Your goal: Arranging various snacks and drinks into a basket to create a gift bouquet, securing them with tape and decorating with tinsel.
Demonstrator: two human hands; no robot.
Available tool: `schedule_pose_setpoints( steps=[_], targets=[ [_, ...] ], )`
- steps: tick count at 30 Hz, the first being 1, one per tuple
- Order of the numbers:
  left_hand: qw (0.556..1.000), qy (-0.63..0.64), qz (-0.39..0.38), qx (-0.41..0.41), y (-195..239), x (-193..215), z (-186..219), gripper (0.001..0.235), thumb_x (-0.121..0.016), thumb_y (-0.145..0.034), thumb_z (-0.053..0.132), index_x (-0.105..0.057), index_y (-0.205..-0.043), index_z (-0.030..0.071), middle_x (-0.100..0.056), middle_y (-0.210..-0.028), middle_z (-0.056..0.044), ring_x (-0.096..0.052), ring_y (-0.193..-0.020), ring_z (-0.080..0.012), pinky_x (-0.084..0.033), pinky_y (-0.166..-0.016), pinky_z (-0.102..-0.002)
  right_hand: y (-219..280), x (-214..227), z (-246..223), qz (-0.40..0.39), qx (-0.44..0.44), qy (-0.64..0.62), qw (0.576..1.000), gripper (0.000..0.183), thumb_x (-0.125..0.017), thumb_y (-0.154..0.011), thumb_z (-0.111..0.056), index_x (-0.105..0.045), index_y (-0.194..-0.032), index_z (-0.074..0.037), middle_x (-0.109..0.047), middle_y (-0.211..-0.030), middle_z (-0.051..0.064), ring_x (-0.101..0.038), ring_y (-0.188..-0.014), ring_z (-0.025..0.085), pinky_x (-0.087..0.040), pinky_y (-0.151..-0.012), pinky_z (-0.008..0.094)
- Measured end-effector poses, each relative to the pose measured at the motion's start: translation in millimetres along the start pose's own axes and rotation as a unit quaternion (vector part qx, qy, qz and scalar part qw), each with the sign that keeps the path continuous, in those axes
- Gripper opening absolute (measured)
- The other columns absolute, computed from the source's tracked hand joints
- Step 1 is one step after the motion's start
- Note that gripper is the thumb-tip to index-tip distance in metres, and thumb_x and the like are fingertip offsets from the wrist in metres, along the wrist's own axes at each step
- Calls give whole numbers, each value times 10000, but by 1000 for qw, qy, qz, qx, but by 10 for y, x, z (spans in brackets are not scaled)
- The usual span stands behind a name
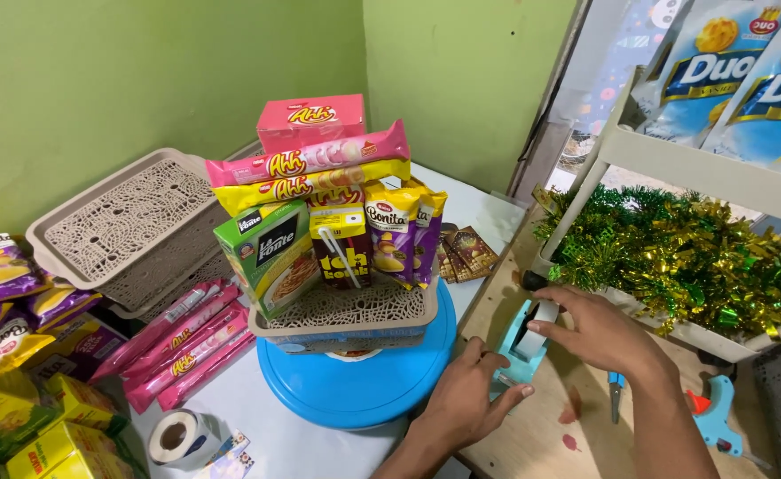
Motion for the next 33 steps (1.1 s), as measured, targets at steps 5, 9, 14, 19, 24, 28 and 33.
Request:
schedule_pose_setpoints(
  steps=[5, 9, 14, 19, 24, 28, 33],
  targets=[
    [999, -23, -22, 8, -120, -34, -78, 534, -567, -1005, 457, -636, -1237, -19, -553, -1147, -181, -601, -976, -392, -479, -784, -513, 47, 23, -24, -2, -5, -2, 1000, 635, -618, -894, -565, -521, -1491, -374, -426, -1641, -50, -507, -1448, 218, -473, -1128, 419],
    [1000, 11, -7, 9, -157, -59, -165, 378, -642, -974, 377, -702, -1122, 34, -597, -1069, -140, -614, -913, -339, -476, -751, -471, 74, 37, -50, -6, -15, -5, 1000, 670, -597, -892, -593, -488, -1513, -367, -394, -1656, -52, -473, -1467, 224, -449, -1148, 448],
    [999, 19, 22, 45, -250, -37, -232, 216, -685, -934, 358, -749, -952, 152, -576, -876, -49, -569, -754, -248, -403, -615, -425, 30, 4, -86, 16, 5, -12, 1000, 716, -555, -882, -633, -476, -1523, -323, -418, -1630, -31, -559, -1366, 246, -477, -1078, 449],
    [990, 89, 29, 108, -273, -76, -286, 225, -678, -941, 266, -681, -817, 79, -691, -754, -64, -622, -687, -210, -435, -597, -410, -48, -44, -92, 62, 28, -78, 995, 691, -523, -893, -623, -513, -1487, -272, -501, -1572, -20, -522, -1402, 218, -459, -1103, 448],
    [990, 91, 18, 110, -278, -87, -272, 245, -677, -960, 255, -627, -789, 86, -645, -686, -56, -591, -640, -220, -393, -574, -421, -192, -192, -72, 68, 61, -68, 993, 696, -524, -910, -608, -520, -1481, -209, -544, -1534, 23, -565, -1350, 236, -485, -1059, 435],
    [987, 121, 34, 102, -191, 3, -182, 239, -708, -964, 222, -636, -787, 79, -624, -646, -44, -557, -600, -169, -391, -558, -387, -217, -211, -109, 89, 76, -95, 989, 697, -532, -899, -593, -519, -1479, -205, -567, -1514, 27, -592, -1317, 247, -511, -1023, 458],
    [989, 102, 78, 75, -123, -70, -319, 211, -732, -935, 296, -722, -900, 88, -618, -723, -46, -584, -733, -212, -423, -626, -410, -272, -261, -35, 141, 122, -170, 968, 676, -550, -890, -525, -504, -1475, -188, -589, -1487, 42, -666, -1238, 224, -581, -913, 444]
  ],
)
Point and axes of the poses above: each hand's wrist, its own y-axis away from the middle knuckle, its own x-axis out of the back of the hand, z = x × y, the point moved 9 cm from there along -y, towards the middle knuckle
